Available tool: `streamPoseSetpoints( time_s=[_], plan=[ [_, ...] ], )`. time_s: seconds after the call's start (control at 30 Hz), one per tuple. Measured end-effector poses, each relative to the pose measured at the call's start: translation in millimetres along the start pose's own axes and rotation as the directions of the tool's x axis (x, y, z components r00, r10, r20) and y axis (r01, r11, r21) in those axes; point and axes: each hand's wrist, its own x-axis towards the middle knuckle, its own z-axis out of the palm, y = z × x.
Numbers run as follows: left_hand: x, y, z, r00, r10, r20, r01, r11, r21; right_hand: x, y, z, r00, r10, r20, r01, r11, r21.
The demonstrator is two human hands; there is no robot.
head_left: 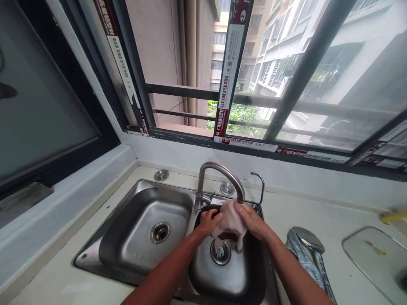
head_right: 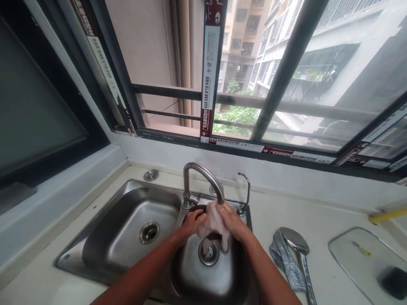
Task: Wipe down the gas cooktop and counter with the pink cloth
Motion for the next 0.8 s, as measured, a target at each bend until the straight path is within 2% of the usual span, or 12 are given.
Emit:
streamPoseSetpoints(
  time_s=[0.07,0.1,0.13,0.2,0.27,0.4,0.47,0.53,0.6,0.67,0.73,0.8],
  plan=[
    [1,8,1.0,0.998,0.058,0.024,-0.059,0.998,0.020,-1,-1,-4,1.000,-0.012,0.001,0.012,0.995,-0.094],
    [2,15,2.9,0.991,0.099,0.085,-0.100,0.995,0.010,0,-3,-6,1.000,-0.018,0.004,0.018,0.994,-0.110],
    [5,24,5.6,0.974,0.141,0.178,-0.141,0.990,-0.014,0,-5,-8,1.000,-0.023,0.019,0.025,0.993,-0.118],
    [13,44,12.2,0.896,0.191,0.401,-0.187,0.981,-0.049,2,-12,-13,0.997,-0.039,0.065,0.048,0.987,-0.152],
    [23,60,17.5,0.818,0.152,0.555,-0.182,0.983,-0.001,4,-21,-20,0.992,-0.064,0.105,0.087,0.969,-0.231],
    [34,67,15.5,0.775,-0.024,0.632,-0.141,0.968,0.209,3,-31,-31,0.995,-0.062,0.077,0.082,0.953,-0.292],
    [32,64,10.9,0.770,-0.055,0.635,-0.152,0.952,0.266,-2,-26,-32,0.997,-0.008,0.081,0.028,0.968,-0.251],
    [30,64,7.8,0.796,-0.028,0.604,-0.180,0.943,0.281,-8,-15,-29,0.976,0.081,0.200,-0.026,0.965,-0.262],
    [31,67,7.8,0.828,0.022,0.561,-0.208,0.940,0.269,-12,-4,-25,0.912,0.203,0.357,-0.066,0.931,-0.359],
    [36,70,9.8,0.860,0.066,0.506,-0.223,0.940,0.258,-13,3,-24,0.870,0.273,0.410,-0.074,0.895,-0.439],
    [41,69,11.1,0.913,0.113,0.393,-0.228,0.939,0.258,-10,2,-24,0.908,0.224,0.355,-0.060,0.906,-0.420],
    [40,58,9.5,0.966,0.160,0.204,-0.211,0.943,0.257,-4,-5,-25,0.953,0.129,0.273,-0.034,0.945,-0.327]
  ],
)
